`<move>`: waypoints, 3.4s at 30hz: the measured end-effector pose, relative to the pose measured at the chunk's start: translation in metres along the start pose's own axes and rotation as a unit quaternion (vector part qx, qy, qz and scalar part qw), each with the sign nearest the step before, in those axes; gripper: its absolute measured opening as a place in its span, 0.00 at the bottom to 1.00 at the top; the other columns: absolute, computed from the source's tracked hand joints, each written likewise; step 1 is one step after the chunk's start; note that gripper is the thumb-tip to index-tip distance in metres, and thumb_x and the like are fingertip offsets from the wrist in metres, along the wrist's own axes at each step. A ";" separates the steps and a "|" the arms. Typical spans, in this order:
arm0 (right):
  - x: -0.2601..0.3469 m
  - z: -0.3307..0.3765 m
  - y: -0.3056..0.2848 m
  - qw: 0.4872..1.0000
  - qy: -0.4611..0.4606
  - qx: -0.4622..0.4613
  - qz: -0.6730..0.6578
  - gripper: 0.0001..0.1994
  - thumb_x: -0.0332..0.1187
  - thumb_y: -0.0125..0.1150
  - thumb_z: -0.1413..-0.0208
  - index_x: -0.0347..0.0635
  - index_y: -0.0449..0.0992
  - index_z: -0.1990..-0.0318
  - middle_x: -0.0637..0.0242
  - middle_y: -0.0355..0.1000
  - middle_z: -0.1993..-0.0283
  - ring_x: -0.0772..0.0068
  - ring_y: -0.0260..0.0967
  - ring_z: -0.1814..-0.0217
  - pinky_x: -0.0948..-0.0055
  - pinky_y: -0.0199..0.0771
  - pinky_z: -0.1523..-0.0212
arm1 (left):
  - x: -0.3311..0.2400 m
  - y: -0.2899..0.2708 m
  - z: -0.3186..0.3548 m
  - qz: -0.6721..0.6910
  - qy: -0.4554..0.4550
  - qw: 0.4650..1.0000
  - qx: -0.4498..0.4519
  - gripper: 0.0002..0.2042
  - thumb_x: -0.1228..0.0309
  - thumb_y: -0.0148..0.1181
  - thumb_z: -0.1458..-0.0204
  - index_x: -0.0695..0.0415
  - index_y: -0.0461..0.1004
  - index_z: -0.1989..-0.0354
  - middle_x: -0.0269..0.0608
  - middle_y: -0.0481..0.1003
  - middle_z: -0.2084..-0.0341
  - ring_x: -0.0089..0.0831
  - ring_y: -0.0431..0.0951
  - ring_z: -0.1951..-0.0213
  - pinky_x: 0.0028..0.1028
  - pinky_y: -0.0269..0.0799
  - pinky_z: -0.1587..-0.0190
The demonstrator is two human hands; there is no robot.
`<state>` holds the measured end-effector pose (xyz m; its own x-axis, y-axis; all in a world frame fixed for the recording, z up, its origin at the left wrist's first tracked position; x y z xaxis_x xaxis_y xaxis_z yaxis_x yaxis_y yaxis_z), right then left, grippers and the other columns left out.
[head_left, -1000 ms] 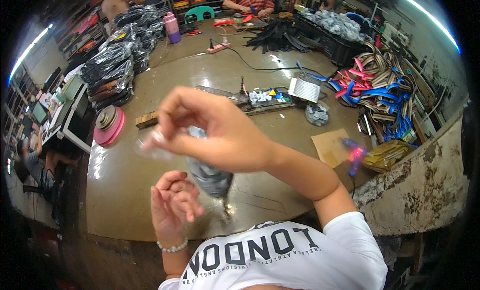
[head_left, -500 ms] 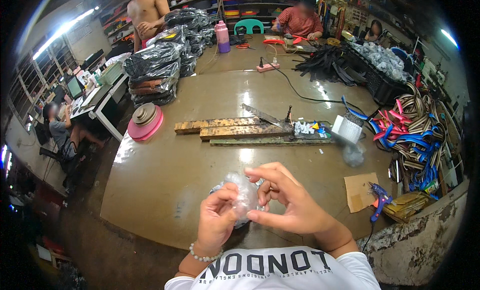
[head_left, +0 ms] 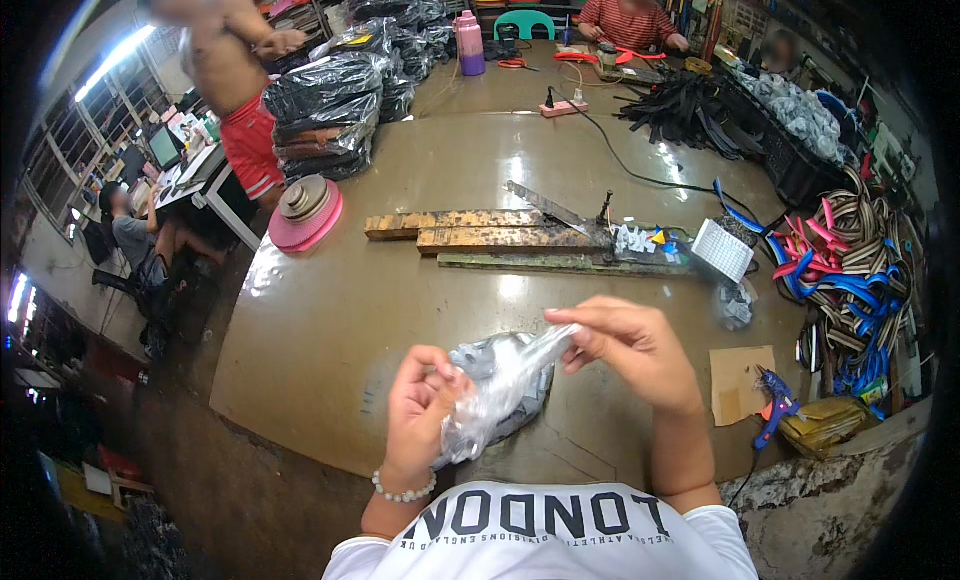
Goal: The person repeatedly picks small white rectangular components from a plastic bag, aligns them on a wooden jig, and presses them into place. The person then places the assembled components back into the bag. The process is repeated multiple times.
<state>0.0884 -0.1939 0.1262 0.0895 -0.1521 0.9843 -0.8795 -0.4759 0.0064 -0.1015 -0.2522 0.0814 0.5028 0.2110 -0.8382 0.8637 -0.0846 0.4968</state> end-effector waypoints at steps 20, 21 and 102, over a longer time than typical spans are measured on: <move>-0.037 -0.003 0.040 0.949 -0.112 -0.020 0.293 0.11 0.32 0.60 0.55 0.40 0.74 0.63 0.54 0.69 0.75 0.50 0.67 0.78 0.65 0.70 0.74 | -0.014 -0.048 -0.011 0.239 -0.120 0.948 -0.173 0.14 0.63 0.37 0.41 0.61 0.67 0.65 0.37 0.69 0.83 0.27 0.71 0.82 0.27 0.68 0.80; -0.041 -0.007 0.037 0.949 -0.105 -0.037 0.296 0.11 0.31 0.60 0.54 0.39 0.74 0.62 0.55 0.70 0.72 0.54 0.68 0.77 0.68 0.69 0.74 | -0.017 -0.047 -0.016 0.295 -0.134 0.938 -0.123 0.14 0.63 0.38 0.41 0.61 0.67 0.64 0.35 0.66 0.85 0.25 0.68 0.84 0.26 0.65 0.82; -0.101 -0.015 0.066 0.944 0.016 0.025 0.328 0.17 0.39 0.59 0.50 0.37 0.72 0.56 0.57 0.70 0.75 0.59 0.70 0.73 0.66 0.69 0.70 | -0.004 -0.034 -0.034 -0.784 0.149 0.586 0.141 0.10 0.73 0.60 0.60 0.49 0.76 0.67 0.35 0.67 0.60 0.32 0.66 0.54 0.41 0.55 0.49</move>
<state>0.0146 -0.1972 0.0294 -0.4811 -0.4030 0.7785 -0.7180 -0.3284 -0.6137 -0.1336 -0.2167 0.0759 -0.9079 0.4022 -0.1183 0.2497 0.2920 -0.9233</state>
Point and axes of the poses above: each hand's wrist, its own z-axis away from the middle knuckle, its own y-axis out of the palm, x = y × z, the point moved 5 cm from there along -z, towards the middle knuckle
